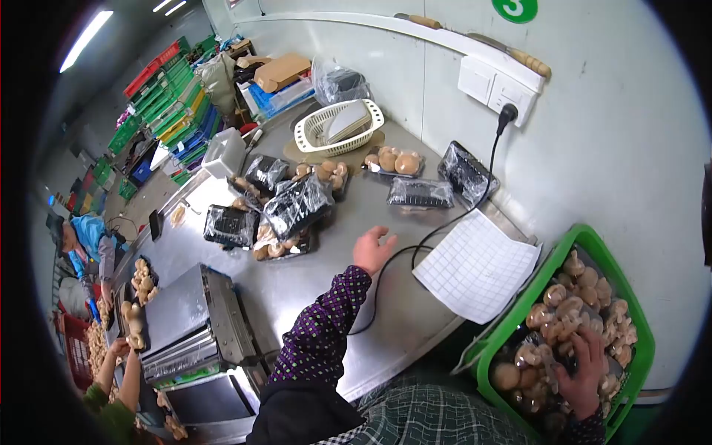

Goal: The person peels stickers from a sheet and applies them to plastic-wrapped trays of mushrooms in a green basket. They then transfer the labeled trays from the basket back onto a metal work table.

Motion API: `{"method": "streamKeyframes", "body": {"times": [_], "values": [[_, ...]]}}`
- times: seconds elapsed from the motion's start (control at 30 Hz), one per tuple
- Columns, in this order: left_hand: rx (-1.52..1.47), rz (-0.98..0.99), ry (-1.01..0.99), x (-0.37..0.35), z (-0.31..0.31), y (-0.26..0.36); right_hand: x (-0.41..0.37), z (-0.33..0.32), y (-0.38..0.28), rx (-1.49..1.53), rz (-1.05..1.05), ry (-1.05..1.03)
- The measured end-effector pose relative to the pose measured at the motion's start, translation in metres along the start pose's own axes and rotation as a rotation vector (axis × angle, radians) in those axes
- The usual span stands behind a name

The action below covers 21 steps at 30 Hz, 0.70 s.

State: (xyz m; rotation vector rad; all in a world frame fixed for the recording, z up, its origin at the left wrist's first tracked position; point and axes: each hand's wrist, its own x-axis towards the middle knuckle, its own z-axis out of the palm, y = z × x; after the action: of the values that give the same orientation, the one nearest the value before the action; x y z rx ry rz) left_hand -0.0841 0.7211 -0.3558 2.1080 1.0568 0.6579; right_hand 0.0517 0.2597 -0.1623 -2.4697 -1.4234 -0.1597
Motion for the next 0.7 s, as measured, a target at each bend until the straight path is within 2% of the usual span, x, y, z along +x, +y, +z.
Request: {"method": "streamKeyframes", "body": {"times": [0.1,0.17,0.2,0.23,0.33,0.5,0.6,0.7], "values": [[0.108,-0.063,-0.039,0.037,0.009,-0.048,0.051,0.002,-0.016,0.019,-0.098,-0.024],[0.321,0.080,0.106,0.044,0.030,-0.093,0.094,0.004,-0.030,0.038,-0.151,-0.060],[0.360,0.220,0.120,0.041,0.039,-0.114,0.120,0.007,-0.039,0.049,-0.217,-0.080],[0.438,0.256,0.118,0.040,0.044,-0.111,0.147,0.010,-0.049,0.056,-0.283,-0.101],[0.380,0.271,0.100,0.037,0.038,-0.101,0.235,0.034,-0.080,0.130,-0.446,-0.148],[0.288,0.306,0.114,0.040,0.032,-0.104,0.380,0.154,-0.136,0.368,-0.575,-0.179],[0.230,0.312,0.133,0.041,0.031,-0.106,0.461,0.235,-0.183,0.355,-0.582,-0.167],[0.162,0.297,0.120,0.044,0.028,-0.105,0.536,0.299,-0.222,0.375,-0.480,-0.159]]}}
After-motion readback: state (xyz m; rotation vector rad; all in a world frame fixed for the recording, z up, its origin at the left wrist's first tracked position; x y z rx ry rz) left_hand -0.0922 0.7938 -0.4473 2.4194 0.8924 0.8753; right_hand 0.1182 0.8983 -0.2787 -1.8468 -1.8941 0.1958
